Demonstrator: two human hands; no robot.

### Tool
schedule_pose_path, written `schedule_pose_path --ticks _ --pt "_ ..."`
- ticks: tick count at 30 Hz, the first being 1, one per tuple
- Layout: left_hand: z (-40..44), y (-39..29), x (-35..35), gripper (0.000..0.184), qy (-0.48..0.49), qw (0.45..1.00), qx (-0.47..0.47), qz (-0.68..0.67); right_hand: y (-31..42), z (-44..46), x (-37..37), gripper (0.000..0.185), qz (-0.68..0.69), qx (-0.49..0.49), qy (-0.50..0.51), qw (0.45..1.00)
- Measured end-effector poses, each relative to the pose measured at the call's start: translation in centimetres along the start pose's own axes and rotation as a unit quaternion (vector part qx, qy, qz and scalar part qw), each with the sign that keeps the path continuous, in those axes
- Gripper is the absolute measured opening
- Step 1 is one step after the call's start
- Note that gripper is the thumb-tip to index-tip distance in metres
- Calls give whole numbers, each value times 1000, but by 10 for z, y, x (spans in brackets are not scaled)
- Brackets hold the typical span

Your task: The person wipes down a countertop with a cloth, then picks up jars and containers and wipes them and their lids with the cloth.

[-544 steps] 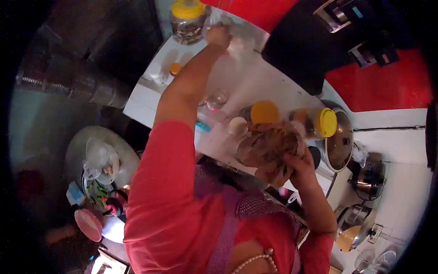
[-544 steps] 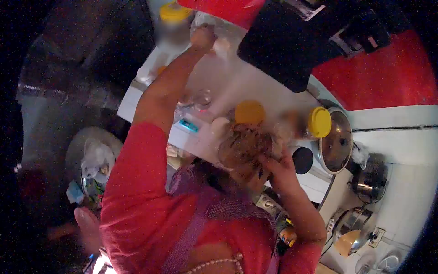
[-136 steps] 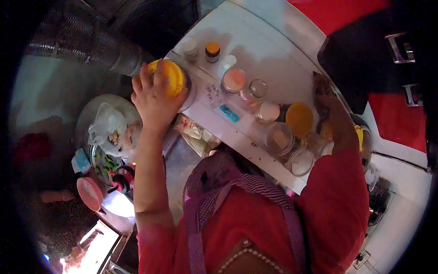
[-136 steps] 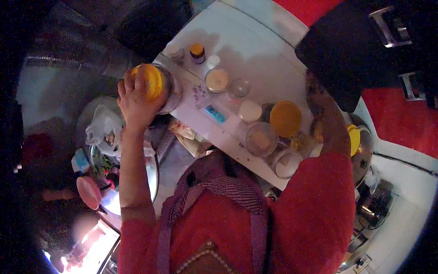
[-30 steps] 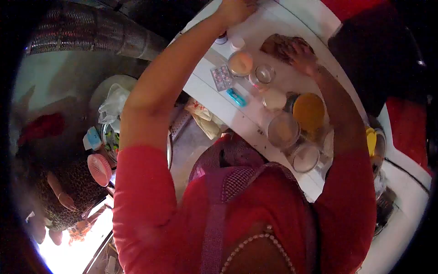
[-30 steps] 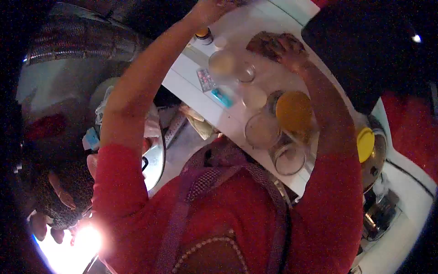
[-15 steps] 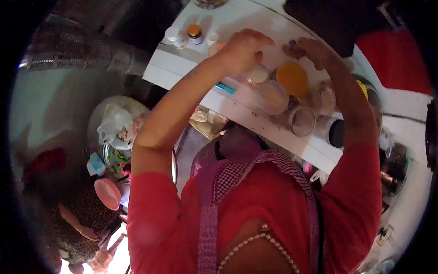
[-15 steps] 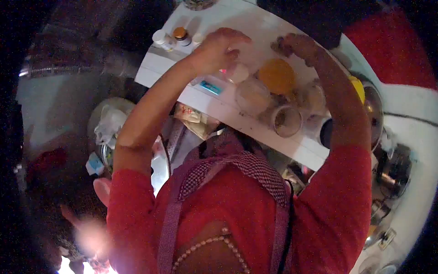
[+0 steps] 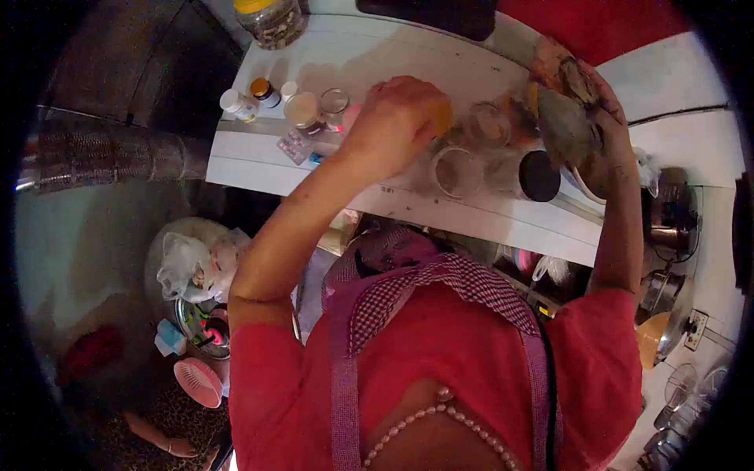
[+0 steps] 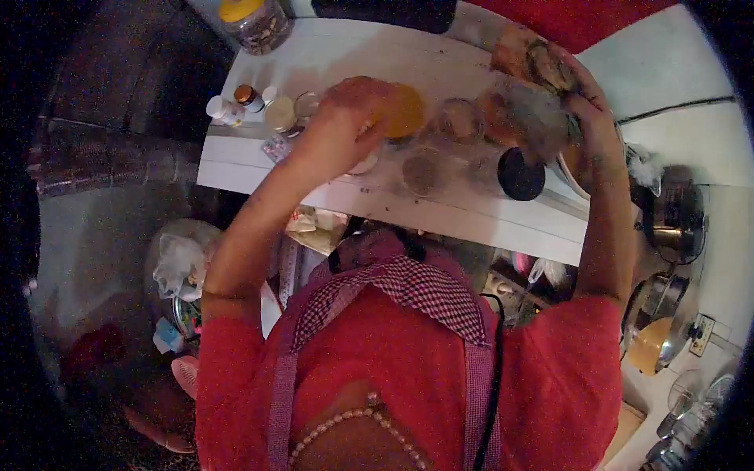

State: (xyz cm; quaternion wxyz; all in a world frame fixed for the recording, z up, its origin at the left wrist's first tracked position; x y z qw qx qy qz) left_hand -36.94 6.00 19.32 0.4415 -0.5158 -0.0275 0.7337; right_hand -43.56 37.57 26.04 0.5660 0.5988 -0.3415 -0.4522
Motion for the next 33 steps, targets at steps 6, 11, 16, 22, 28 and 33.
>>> schedule_pose_path --ticks 6,11,16,22,28,33 --pt "40 -53 52 44 41 998 -23 -33 -30 -27 -64 71 146 -33 -28 988" --pt "101 -73 127 63 93 984 -150 -12 -50 -8 -94 62 188 -25 2 982" --pt "155 -47 209 103 187 957 -217 42 -166 60 -116 53 -476 -254 -79 838" --pt "146 -27 241 131 34 967 -219 -128 -139 34 -96 55 -599 -340 55 723" --pt "141 -45 244 137 9 964 -247 -92 -159 88 -115 55 -501 -231 40 833" --pt "142 -46 258 139 -5 960 -275 -45 -158 127 -126 52 -535 -62 -38 842"
Point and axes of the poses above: each hand's wrist, its own z-axis towards the middle knuckle, its own x-axis out of the palm, y = z × x, the point moved 1 cm from there along z, towards the middle knuckle, and after that the axes turned 5 degrees about y, right-handed, at the moved point
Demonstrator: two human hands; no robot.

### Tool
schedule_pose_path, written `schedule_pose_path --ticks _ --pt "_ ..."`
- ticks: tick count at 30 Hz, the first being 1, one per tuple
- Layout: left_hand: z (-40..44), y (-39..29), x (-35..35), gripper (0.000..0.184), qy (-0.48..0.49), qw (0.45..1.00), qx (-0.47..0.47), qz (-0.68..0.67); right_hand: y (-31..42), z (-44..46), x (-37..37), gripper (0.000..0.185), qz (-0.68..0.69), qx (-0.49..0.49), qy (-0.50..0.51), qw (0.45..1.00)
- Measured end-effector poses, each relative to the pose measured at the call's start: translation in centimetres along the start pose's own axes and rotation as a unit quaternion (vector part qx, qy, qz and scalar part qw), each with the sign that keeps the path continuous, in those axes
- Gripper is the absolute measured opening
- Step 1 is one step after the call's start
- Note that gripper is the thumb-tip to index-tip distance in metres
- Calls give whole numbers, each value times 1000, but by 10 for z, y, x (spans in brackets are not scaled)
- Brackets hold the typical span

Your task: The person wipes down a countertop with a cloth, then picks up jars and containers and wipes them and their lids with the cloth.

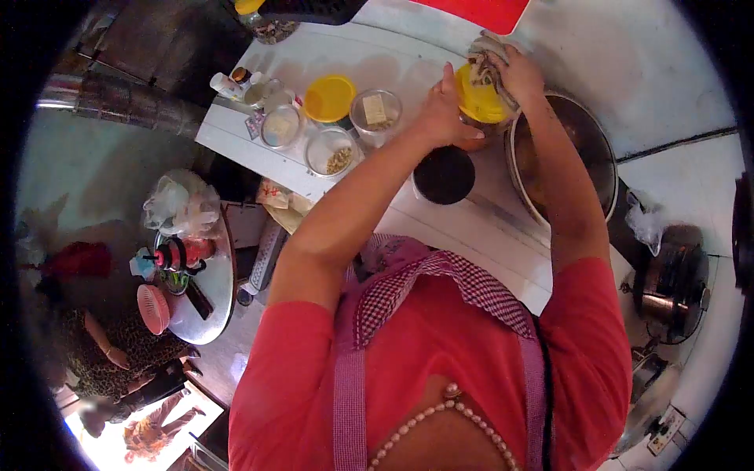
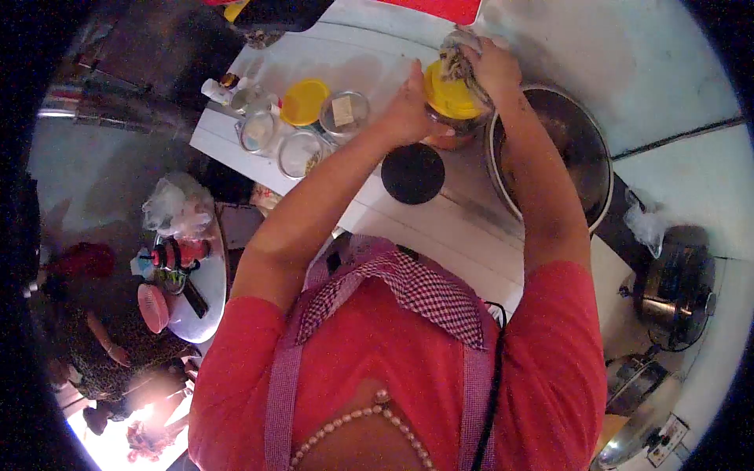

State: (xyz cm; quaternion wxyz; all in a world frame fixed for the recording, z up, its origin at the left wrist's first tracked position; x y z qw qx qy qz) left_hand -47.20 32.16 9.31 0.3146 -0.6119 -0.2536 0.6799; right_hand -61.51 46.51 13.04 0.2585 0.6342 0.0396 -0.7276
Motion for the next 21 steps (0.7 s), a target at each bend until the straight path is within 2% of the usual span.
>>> schedule_pose_path --ticks 1,3,4,6,9,12,15,18,21 --pt "3 -1 2 138 -15 1000 -3 16 -2 6 2 52 19 10 -14 1000" --pt "3 -24 -5 135 -14 996 -84 24 -7 10 12 51 58 34 -36 997" --pt "1 -33 -9 133 -11 992 -126 26 -8 6 19 49 62 1 -64 996" --pt "4 -36 -14 133 1 990 -132 51 -16 -4 29 44 64 -67 -123 988" --pt "6 -29 -10 135 9 988 -140 57 -4 -48 5 38 86 -170 -131 973" --pt "9 -23 -11 136 21 985 -159 58 -11 -80 -1 38 119 -228 -85 963" --pt "11 -24 -11 135 11 987 -148 62 -15 -77 -23 40 214 -187 4 959" --pt "10 -39 -15 135 37 984 -140 104 -38 -40 11 46 328 -14 83 941" --pt "19 -57 -22 136 53 976 -137 163 -19 -32 20 47 410 6 6 912"
Point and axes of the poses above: each hand's wrist, its own z-axis towards the middle knuckle, its own x-axis out of the palm, y = z × x, the point moved 1 cm from there along z, towards the middle knuckle, and after that the axes turned 5 degrees about y, right-handed, at the moved point
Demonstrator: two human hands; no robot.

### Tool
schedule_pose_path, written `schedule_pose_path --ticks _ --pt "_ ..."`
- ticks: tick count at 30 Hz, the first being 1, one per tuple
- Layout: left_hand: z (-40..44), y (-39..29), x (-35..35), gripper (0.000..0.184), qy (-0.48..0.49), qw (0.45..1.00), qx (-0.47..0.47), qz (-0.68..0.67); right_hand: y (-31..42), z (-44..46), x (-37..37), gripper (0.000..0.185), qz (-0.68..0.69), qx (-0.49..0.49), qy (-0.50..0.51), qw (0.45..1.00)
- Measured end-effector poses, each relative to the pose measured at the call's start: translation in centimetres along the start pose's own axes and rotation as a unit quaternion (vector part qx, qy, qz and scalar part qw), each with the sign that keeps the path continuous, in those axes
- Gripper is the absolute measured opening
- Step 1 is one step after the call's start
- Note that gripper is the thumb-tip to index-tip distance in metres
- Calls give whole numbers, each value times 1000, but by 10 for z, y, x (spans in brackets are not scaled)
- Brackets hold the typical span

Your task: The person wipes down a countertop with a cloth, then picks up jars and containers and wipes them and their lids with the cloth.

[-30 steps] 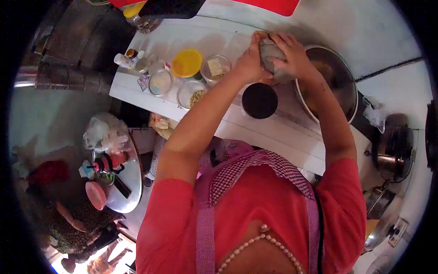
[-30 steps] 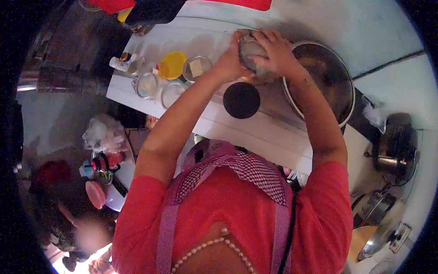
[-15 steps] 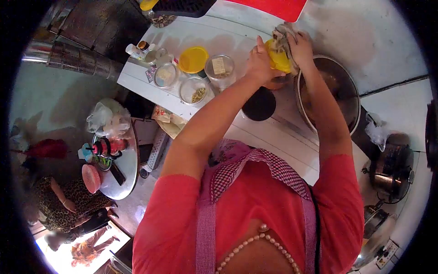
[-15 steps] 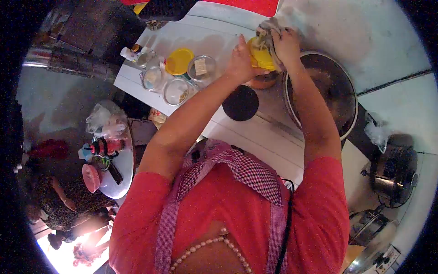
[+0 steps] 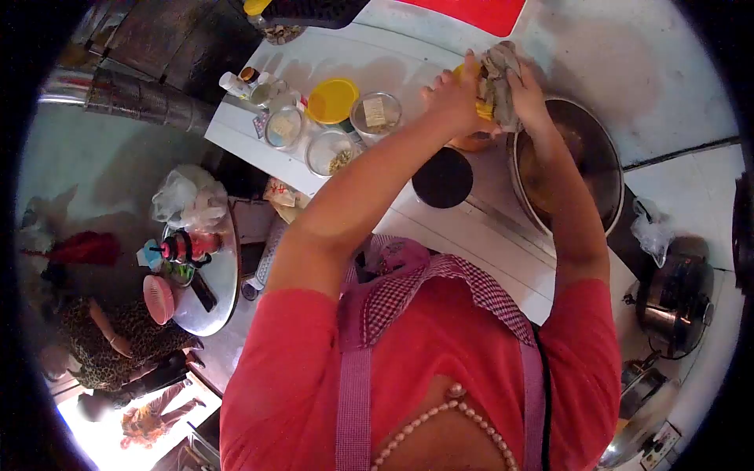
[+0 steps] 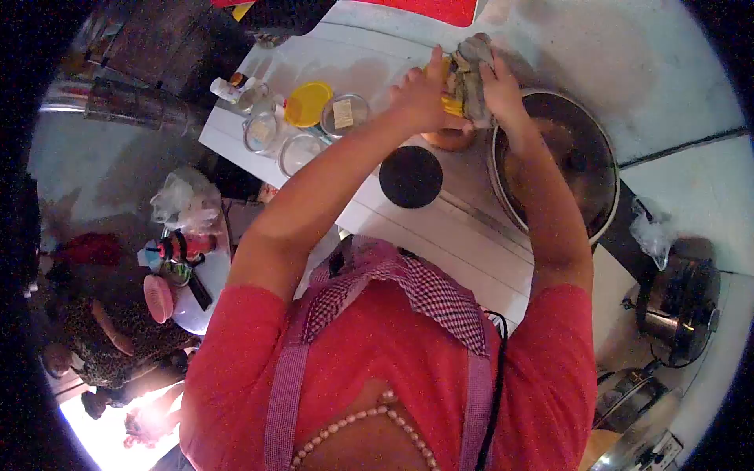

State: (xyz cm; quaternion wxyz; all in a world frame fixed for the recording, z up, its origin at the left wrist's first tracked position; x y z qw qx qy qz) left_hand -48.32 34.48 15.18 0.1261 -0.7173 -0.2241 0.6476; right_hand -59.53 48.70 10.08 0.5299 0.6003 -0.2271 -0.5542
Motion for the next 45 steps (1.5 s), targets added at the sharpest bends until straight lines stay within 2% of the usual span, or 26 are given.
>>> schedule_pose_path --ticks 3,6,9,12,15,18,19,21,24,25,28,30,33,37,40,43,44,45 --pt "12 -11 -6 136 1 998 33 62 -23 6 18 45 64 -3 -18 998" --pt "13 -17 -10 136 37 995 43 80 -12 0 9 39 267 134 19 954" --pt "18 -4 -11 136 70 990 74 102 -14 -3 0 31 436 191 -108 873" --pt "18 5 -14 131 82 985 82 128 -15 -7 -4 29 307 113 -124 937" --pt "14 -1 -11 118 45 990 62 122 -3 -27 5 29 171 121 48 977" --pt "17 2 -12 109 4 992 29 119 -21 -36 10 29 173 45 58 982" --pt "20 7 -13 107 -7 993 16 119 -17 -41 10 31 138 22 55 989" --pt "38 27 -12 108 -38 999 -7 38 -4 -61 10 36 65 -24 47 996" --pt "34 31 -26 109 -64 996 -50 -43 14 -71 6 36 23 -66 36 997" --pt "28 31 -32 109 -70 993 -68 -63 13 -71 7 34 1 -82 5 997" --pt "15 39 -45 111 -110 980 -20 -164 -5 -62 10 33 -59 -135 -65 987" --pt "9 45 -51 111 -155 969 -34 -190 -20 -53 10 37 -99 -174 -80 977" --pt "-8 45 -60 110 -193 955 -88 -206 -7 -55 23 49 -8 -162 -67 984" --pt "-33 38 -71 108 -208 947 -120 -215 24 -82 47 63 -44 -227 -49 972" --pt "-44 38 -72 106 -240 957 -77 -145 55 -104 56 67 -50 -249 -39 966" --pt "-72 27 -75 107 -310 946 -16 -91 40 -99 56 65 35 -197 -29 979" --pt "-82 24 -76 105 -335 940 17 -70 50 -102 50 63 -17 -191 -29 981" --pt "-91 20 -78 104 -359 931 50 -48 46 -101 50 63 83 -171 -12 982"
Point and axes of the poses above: each hand's wrist, its own z-axis towards the middle knuckle, its own x-axis out of the palm, y = z × x, the point moved 1 cm from there along z, towards the middle knuckle, and after that the axes turned 5 degrees about y, right-handed, at the moved point
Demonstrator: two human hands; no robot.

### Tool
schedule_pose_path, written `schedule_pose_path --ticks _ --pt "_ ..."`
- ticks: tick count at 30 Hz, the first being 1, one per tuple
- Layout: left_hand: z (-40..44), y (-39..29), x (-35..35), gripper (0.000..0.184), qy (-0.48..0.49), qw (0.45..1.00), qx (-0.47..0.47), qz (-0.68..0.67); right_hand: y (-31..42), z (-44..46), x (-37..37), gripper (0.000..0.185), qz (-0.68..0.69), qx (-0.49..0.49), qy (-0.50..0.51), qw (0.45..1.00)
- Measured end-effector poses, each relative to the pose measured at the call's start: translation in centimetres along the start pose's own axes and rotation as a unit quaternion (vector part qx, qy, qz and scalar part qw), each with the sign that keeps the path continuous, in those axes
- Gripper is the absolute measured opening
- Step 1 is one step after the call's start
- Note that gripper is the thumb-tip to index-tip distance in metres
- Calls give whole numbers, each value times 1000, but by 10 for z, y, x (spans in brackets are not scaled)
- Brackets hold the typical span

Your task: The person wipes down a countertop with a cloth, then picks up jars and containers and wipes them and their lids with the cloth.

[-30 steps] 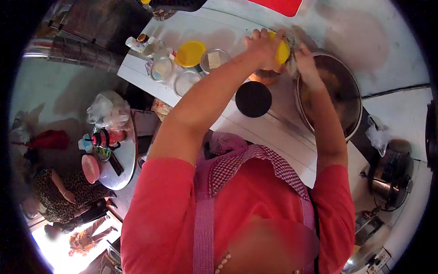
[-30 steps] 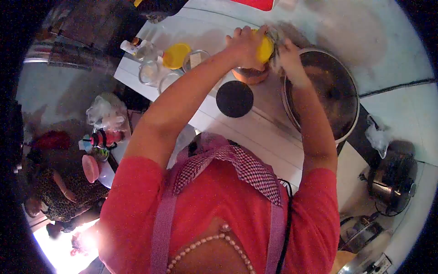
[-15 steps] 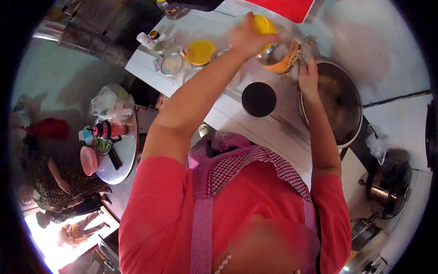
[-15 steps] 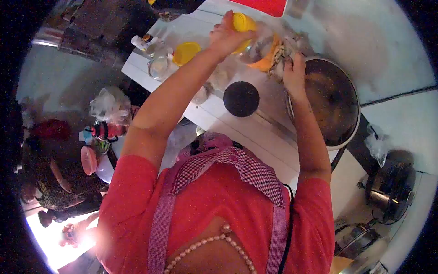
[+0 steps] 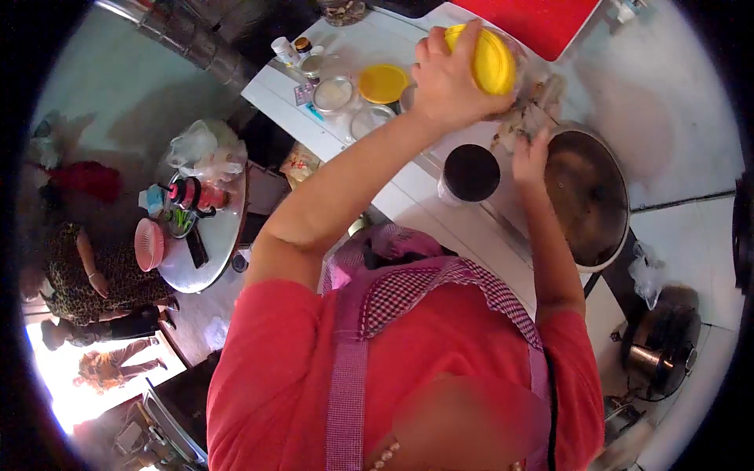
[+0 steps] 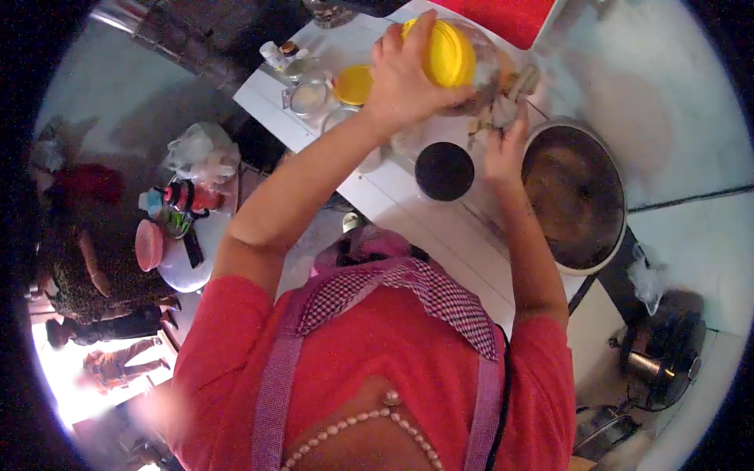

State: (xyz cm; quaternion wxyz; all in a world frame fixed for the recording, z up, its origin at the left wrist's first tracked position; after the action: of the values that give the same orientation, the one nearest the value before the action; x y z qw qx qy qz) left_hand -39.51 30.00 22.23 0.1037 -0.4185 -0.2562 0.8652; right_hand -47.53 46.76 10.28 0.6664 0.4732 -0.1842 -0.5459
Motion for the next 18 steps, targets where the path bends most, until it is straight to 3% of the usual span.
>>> schedule_pose_path --ticks 2,3,4,6,7,10,12,13,15,18 --pt "-11 -9 -17 102 -19 997 68 10 -12 1 -5 62 201 47 -1 978" --pt "-16 -14 -28 101 -15 995 97 10 -14 4 -11 59 117 24 -27 992" --pt "-19 -17 -38 100 -14 991 129 11 -14 8 -13 55 216 44 -47 974" --pt "-29 -18 -50 99 -21 981 189 -26 -17 7 -17 48 405 83 -86 907" --pt "-35 -17 -54 98 -20 974 222 -29 -11 7 -20 49 518 105 -43 848" --pt "-49 -15 -69 82 7 950 312 -7 29 4 -22 50 638 100 41 762" --pt "-58 -10 -75 73 21 918 396 27 60 4 -22 60 408 2 43 912" --pt "-64 -13 -72 66 -37 910 409 55 67 5 -24 62 357 29 3 934" --pt "-71 -11 -77 59 -92 871 472 106 53 12 -32 56 607 102 1 788" --pt "-79 -8 -93 51 -124 832 512 171 84 18 -34 52 627 106 -7 772"
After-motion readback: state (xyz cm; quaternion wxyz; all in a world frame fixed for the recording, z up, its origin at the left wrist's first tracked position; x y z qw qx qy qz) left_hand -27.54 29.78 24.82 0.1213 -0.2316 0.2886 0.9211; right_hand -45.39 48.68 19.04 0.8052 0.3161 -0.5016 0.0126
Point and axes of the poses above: each hand's wrist, its own z-axis towards the middle knuckle, its own x-axis out of the palm, y = z × x, the point moved 1 cm from there along z, towards the middle knuckle, and after that the axes turned 5 degrees about y, right-handed, at the moved point
